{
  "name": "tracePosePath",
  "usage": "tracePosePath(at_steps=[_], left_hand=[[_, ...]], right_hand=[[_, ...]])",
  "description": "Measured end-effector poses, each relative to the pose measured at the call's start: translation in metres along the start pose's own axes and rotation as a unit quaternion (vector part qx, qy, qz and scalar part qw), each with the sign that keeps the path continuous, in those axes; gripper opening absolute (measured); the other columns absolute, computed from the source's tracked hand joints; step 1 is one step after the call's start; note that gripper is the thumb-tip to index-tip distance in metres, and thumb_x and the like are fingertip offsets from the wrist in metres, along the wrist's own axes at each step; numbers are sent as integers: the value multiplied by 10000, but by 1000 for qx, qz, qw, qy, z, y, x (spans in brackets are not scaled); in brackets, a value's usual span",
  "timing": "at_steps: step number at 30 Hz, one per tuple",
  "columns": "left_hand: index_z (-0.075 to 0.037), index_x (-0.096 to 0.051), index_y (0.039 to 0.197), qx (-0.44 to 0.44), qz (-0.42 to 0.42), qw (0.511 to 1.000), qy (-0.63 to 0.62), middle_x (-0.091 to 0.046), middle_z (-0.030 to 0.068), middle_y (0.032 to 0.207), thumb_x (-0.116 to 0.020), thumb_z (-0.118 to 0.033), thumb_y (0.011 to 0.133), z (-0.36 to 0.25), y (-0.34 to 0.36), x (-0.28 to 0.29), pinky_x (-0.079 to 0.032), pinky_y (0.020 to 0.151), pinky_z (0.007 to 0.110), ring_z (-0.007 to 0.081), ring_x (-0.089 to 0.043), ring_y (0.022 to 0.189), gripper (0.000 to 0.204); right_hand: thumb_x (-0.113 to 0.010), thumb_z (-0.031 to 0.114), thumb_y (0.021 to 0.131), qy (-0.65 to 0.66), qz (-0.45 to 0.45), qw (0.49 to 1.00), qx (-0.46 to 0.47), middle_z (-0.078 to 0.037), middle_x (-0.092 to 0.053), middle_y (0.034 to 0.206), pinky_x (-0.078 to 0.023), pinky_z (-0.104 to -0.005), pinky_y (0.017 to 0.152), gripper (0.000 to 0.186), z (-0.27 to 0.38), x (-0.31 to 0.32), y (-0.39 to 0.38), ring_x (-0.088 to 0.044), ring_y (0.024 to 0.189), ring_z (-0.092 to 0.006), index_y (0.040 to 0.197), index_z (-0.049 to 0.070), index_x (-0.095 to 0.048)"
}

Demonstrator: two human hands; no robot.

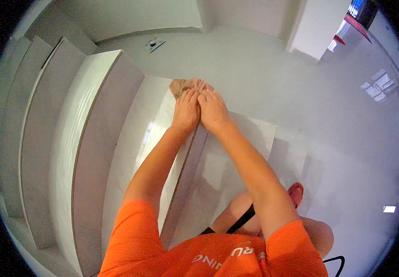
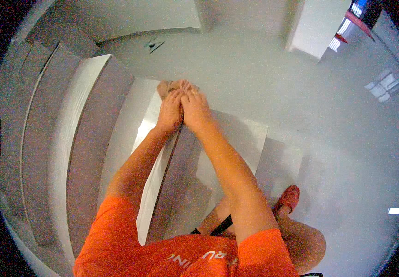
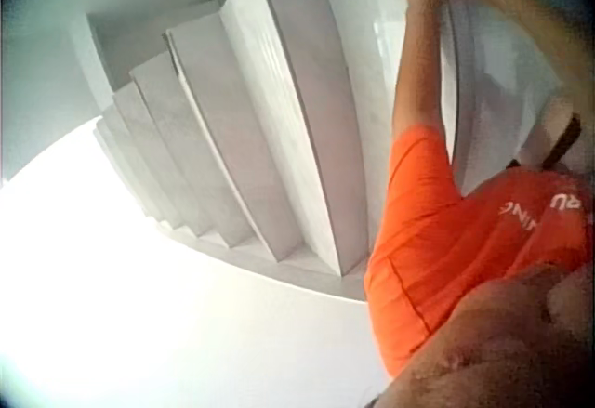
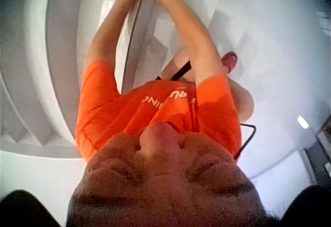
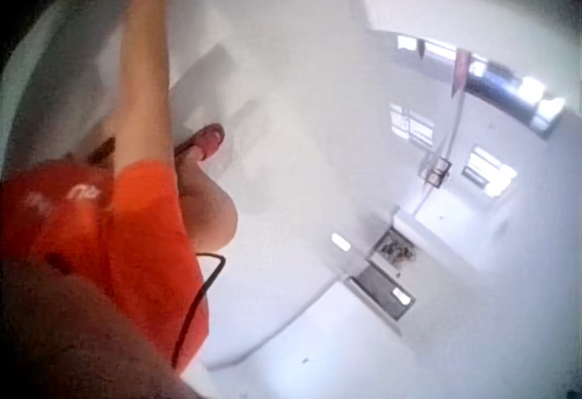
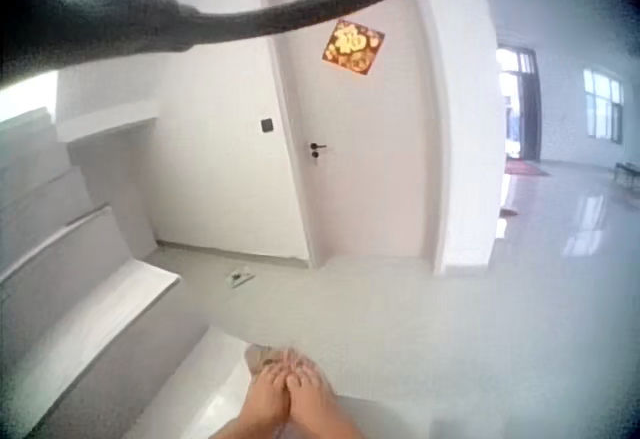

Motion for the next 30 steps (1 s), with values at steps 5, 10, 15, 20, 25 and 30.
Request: tracePosePath(at_steps=[5, 10, 15, 20, 25, 30], left_hand=[[-14, -483, 1257, 27, 14, 999, -12, -444, 170, 1346, -470, -148, 874, -17, -80, 32, -286, 1043, 452, 347, -369, 1274, 406], [15, -445, 1283, 79, 58, 994, 38, -416, 182, 1359, -482, -123, 857, -32, -184, 82, -272, 1059, 455, 360, -331, 1292, 450], [52, -384, 1314, 120, 118, 986, 19, -374, 260, 1342, -523, -93, 818, -43, -285, 118, -257, 1055, 498, 426, -315, 1276, 535], [64, -356, 1328, 170, 131, 976, 46, -347, 258, 1374, -490, -129, 849, -34, -316, 117, -218, 1071, 508, 427, -301, 1289, 533], [70, -348, 1327, 55, 88, 994, 44, -329, 262, 1386, -463, -134, 873, -23, -233, 99, -204, 1076, 510, 427, -297, 1293, 511], [51, -401, 1299, 15, 63, 997, 42, -399, 254, 1338, -453, -156, 900, -14, -139, 65, -240, 1059, 491, 411, -333, 1274, 452]], right_hand=[[-453, 132, 845, 40, 51, 998, 15, -179, -567, 1156, -380, -424, 967, 266, 55, 10, -55, -484, 1154, -324, 1036, 1, -584], [-490, 115, 804, 80, 105, 989, 70, -177, -570, 1148, -390, -430, 952, 262, 142, 18, -118, -498, 1137, -317, 1010, -21, -580], [-516, 121, 778, 106, 158, 970, 152, -198, -564, 1131, -381, -430, 972, 313, 221, 27, -179, -494, 1134, -328, 1033, -54, -562], [-517, 127, 799, 128, 130, 970, 162, -219, -522, 1215, -322, -431, 1048, 347, 241, 16, -198, -439, 1217, -347, 1079, -76, -549], [-548, 148, 802, 66, 123, 980, 141, -193, -508, 1251, -282, -444, 1072, 377, 187, 9, -145, -405, 1264, -307, 1130, -39, -543], [-566, 173, 800, 12, 111, 991, 75, -147, -515, 1257, -261, -458, 1078, 402, 112, 0, -85, -422, 1253, -266, 1166, 10, -534]])
Point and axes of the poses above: each hand's wrist, its own y-axis towards the middle knuckle, its own x-axis out of the back of the hand, z = x × y, the point moved 9 cm from there along y, towards the middle knuckle
